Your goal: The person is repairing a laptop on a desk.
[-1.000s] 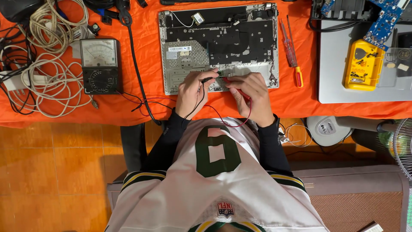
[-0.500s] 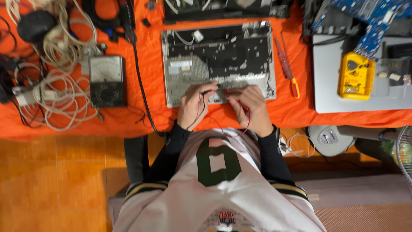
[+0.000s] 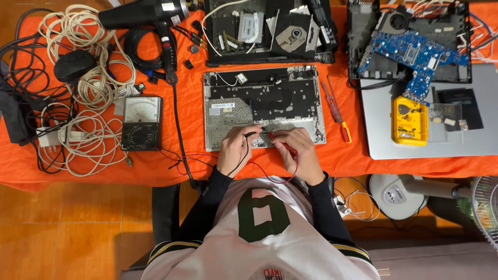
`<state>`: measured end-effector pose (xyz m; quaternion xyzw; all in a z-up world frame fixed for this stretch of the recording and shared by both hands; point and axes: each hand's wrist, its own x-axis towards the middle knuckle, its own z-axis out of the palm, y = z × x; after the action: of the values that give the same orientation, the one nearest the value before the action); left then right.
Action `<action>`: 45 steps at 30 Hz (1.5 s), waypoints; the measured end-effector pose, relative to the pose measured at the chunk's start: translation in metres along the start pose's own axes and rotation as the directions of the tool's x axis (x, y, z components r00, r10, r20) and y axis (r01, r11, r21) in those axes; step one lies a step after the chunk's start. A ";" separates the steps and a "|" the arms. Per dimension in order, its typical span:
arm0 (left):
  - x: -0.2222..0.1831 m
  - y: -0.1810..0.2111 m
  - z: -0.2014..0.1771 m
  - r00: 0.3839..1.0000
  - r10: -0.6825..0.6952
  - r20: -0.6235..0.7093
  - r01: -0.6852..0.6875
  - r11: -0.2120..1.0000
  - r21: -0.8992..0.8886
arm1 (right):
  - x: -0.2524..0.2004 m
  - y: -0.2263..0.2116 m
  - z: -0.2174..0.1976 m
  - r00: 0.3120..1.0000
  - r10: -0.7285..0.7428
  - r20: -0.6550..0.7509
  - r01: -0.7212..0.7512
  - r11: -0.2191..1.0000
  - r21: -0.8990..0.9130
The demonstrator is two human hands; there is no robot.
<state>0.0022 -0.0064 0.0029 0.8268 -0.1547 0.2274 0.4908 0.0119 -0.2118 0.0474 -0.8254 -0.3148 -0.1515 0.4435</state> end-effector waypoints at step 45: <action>0.000 0.002 -0.001 1.000 0.007 -0.012 -0.006 0.999 0.044 | -0.004 -0.002 0.000 1.000 0.018 -0.002 -0.018 1.000 0.015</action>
<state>0.0012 -0.0064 0.0044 0.8353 -0.1495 0.2373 0.4728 0.0080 -0.2123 0.0467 -0.8247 -0.3079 -0.1460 0.4513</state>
